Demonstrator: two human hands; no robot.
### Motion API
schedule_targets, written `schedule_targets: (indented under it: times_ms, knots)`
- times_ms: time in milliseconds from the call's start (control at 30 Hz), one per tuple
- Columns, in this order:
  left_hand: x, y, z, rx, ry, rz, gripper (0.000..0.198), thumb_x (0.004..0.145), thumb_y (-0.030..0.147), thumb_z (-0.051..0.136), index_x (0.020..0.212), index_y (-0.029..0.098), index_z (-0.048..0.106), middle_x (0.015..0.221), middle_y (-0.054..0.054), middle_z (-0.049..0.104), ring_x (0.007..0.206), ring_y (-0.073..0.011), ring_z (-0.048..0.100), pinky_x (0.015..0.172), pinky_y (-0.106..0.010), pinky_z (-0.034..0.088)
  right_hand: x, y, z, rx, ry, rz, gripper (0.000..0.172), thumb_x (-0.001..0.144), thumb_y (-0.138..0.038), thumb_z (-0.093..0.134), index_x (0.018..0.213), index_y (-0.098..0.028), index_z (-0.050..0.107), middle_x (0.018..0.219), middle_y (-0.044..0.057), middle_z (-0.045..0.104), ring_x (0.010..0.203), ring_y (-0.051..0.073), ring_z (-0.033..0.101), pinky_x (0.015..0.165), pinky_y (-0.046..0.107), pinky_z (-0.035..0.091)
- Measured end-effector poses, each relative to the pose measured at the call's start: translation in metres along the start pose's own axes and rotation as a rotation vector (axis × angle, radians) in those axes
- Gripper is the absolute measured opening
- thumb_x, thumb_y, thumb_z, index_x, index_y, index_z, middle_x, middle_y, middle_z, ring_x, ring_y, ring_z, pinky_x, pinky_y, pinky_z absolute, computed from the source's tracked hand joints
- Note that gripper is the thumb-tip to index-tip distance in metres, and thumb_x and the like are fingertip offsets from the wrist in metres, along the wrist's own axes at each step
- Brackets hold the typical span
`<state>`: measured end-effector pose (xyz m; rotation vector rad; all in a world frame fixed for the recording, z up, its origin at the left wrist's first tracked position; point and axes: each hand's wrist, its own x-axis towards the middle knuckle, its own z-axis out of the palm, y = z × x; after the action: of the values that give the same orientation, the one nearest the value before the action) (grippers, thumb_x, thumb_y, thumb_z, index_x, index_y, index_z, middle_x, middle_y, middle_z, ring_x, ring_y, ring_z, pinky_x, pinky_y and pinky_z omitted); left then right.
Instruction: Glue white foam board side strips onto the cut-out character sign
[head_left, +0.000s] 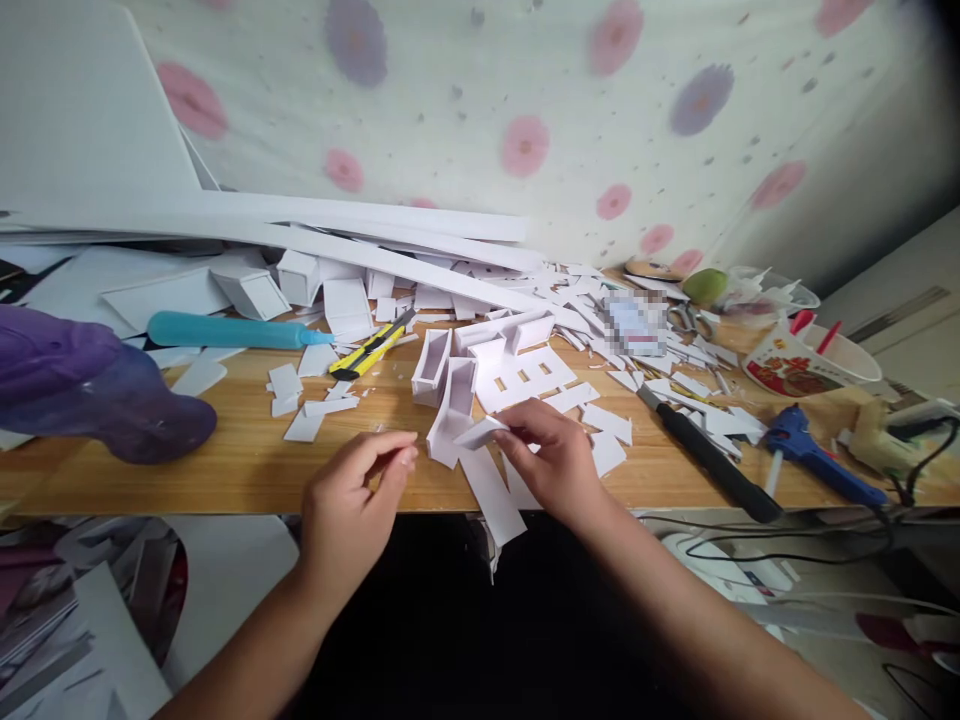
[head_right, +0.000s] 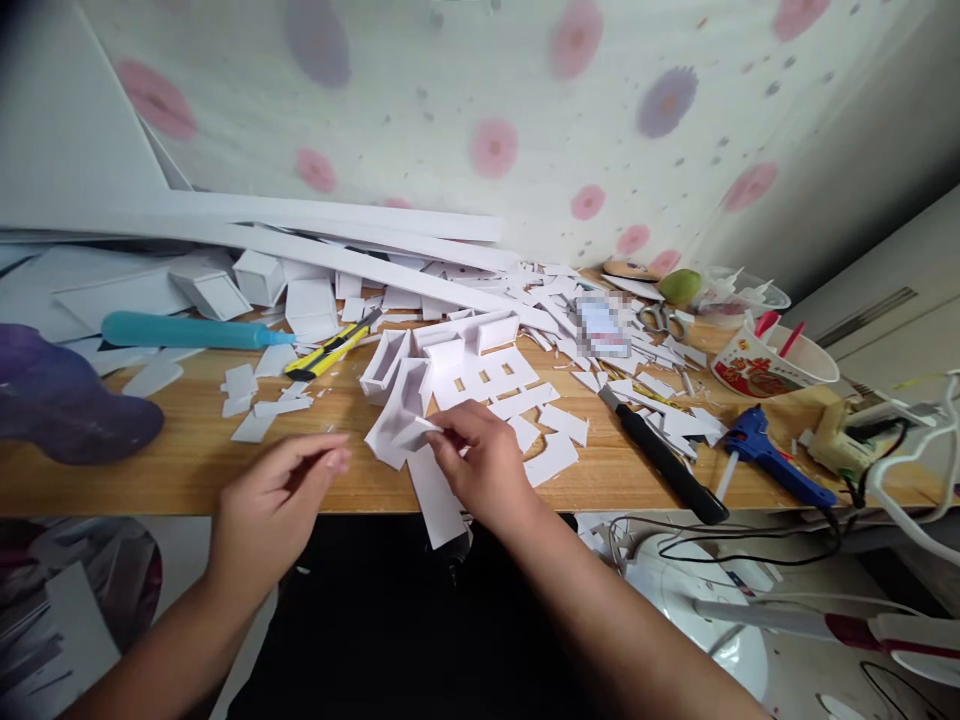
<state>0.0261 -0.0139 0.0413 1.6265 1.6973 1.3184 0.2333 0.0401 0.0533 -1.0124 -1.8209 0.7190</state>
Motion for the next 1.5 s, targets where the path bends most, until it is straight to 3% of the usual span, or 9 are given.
schedule_targets:
  times_ms: [100,300,933,1500]
  knots:
    - [0.010,-0.013,0.000,0.121,-0.033,0.101,0.018,0.087,0.031,0.060,0.099,0.023,0.070,0.100,-0.004,0.073,0.091,-0.0191,0.067,0.085,-0.028,0.049,0.005,-0.002,0.012,-0.161,-0.095,-0.066,0.013,0.086,-0.015,0.057,0.087,-0.019,0.069,0.079,0.005,0.065,0.070,0.016,0.059,0.063,0.027,0.047]
    - [0.014,-0.029,0.011,0.182,-0.103,0.122,0.020,0.088,0.030,0.056,0.099,0.024,0.071,0.096,-0.003,0.076,0.082,-0.0188,0.069,0.077,-0.028,0.051,0.005,-0.006,0.027,-0.376,-0.215,-0.151,0.014,0.086,-0.013,0.055,0.083,-0.017,0.069,0.076,0.004,0.061,0.066,0.015,0.056,0.062,0.025,0.043]
    - [0.016,-0.030,0.014,0.201,-0.109,0.219,0.015,0.088,0.024,0.057,0.093,0.021,0.071,0.088,-0.003,0.075,0.076,-0.0163,0.068,0.072,-0.025,0.047,0.007,-0.002,0.031,-0.333,-0.233,-0.178,0.018,0.093,-0.024,0.055,0.087,-0.016,0.070,0.079,0.006,0.066,0.068,0.014,0.060,0.065,0.025,0.046]
    - [0.016,-0.039,0.017,0.268,-0.037,0.311,0.010,0.087,0.019,0.059,0.086,0.020,0.068,0.079,0.001,0.073,0.068,-0.0125,0.066,0.065,-0.022,0.046,0.003,0.002,0.038,-0.349,-0.171,-0.245,0.013,0.088,-0.016,0.057,0.083,-0.014,0.069,0.075,0.006,0.064,0.066,0.015,0.058,0.062,0.024,0.044]
